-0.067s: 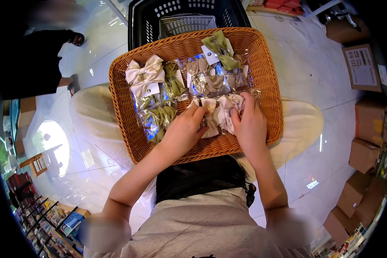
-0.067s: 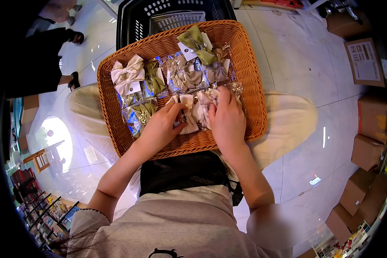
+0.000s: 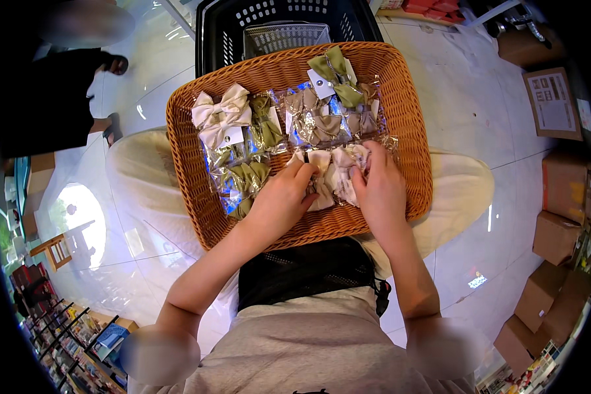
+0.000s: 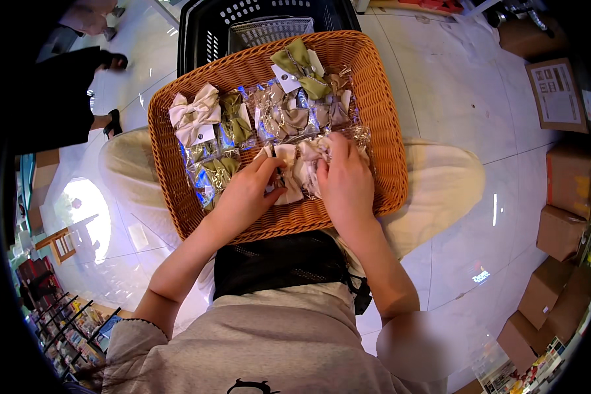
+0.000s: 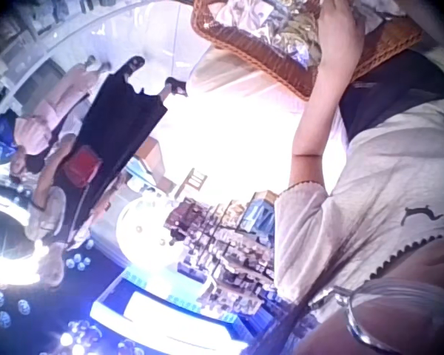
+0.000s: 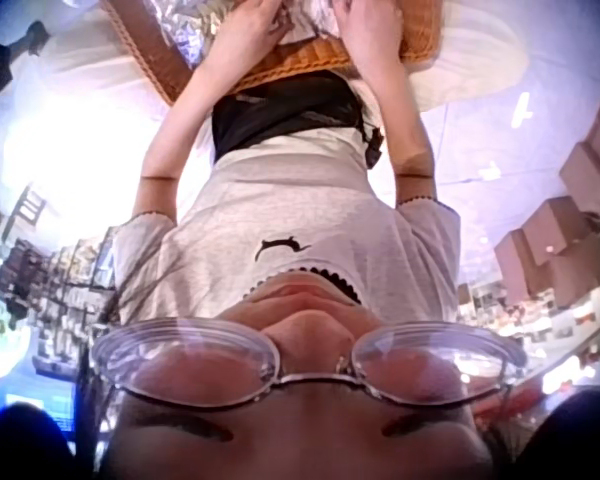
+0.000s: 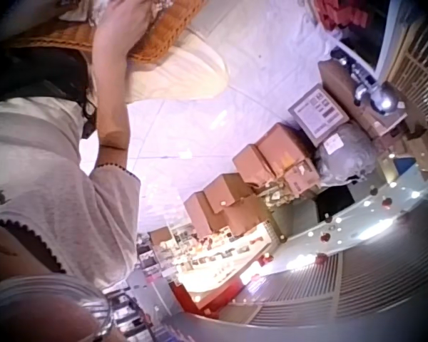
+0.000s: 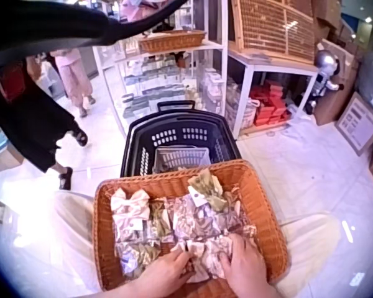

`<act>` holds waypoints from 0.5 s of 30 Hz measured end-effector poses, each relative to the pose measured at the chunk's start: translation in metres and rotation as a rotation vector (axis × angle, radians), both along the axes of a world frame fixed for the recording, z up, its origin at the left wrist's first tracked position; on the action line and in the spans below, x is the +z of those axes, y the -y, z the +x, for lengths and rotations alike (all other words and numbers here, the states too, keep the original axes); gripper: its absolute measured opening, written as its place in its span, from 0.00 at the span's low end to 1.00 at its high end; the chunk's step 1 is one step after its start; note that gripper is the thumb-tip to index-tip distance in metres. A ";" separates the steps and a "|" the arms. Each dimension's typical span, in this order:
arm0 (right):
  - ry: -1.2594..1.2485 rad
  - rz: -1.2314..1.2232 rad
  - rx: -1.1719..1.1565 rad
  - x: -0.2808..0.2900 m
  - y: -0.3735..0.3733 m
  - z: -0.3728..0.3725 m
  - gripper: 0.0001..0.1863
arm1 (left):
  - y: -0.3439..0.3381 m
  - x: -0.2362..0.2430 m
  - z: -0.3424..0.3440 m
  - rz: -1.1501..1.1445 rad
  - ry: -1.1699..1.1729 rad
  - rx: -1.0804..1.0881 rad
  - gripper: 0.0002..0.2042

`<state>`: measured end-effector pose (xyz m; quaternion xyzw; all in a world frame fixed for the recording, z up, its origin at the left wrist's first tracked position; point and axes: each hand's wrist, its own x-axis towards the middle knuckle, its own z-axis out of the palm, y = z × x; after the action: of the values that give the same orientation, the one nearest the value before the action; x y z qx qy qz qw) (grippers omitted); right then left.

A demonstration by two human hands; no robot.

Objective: The person sits cross-legged and organizes small fabric hair accessories, such as bows and scrunchies, into a wicker basket. They pick up items from a black plastic crate, inspect them, and arrange them neatly in the basket.

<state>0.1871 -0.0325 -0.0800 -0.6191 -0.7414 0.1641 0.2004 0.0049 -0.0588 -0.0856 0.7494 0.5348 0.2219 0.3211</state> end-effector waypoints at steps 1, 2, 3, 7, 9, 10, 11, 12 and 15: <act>-0.004 -0.045 0.028 0.001 0.000 0.000 0.21 | 0.000 0.000 0.001 -0.002 0.010 -0.001 0.18; -0.009 -0.090 0.055 0.003 0.000 -0.001 0.21 | -0.001 0.000 0.001 -0.004 0.019 -0.001 0.18; -0.016 -0.136 0.085 0.003 0.000 -0.002 0.21 | -0.001 0.000 0.001 -0.013 0.027 -0.002 0.18; -0.050 -0.130 0.052 0.004 -0.001 -0.002 0.20 | 0.000 0.003 -0.002 -0.052 0.066 -0.004 0.17; -0.027 -0.117 0.012 0.004 -0.001 -0.002 0.20 | 0.000 0.004 -0.005 -0.091 0.099 -0.004 0.17; 0.004 -0.106 -0.002 0.004 -0.001 -0.002 0.21 | 0.000 0.007 -0.007 -0.118 0.119 -0.005 0.16; 0.035 -0.094 -0.016 0.004 -0.001 0.000 0.21 | -0.001 0.008 -0.008 -0.146 0.140 -0.006 0.16; 0.068 -0.081 -0.030 0.005 -0.002 0.002 0.21 | -0.001 0.008 -0.009 -0.136 0.132 -0.017 0.16; -0.002 -0.089 -0.089 0.006 -0.005 0.010 0.20 | 0.000 0.009 -0.011 -0.118 0.121 -0.041 0.16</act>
<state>0.1970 -0.0271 -0.0735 -0.6597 -0.7048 0.1884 0.1804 -0.0057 -0.0592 -0.0768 0.7253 0.5111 0.2280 0.4009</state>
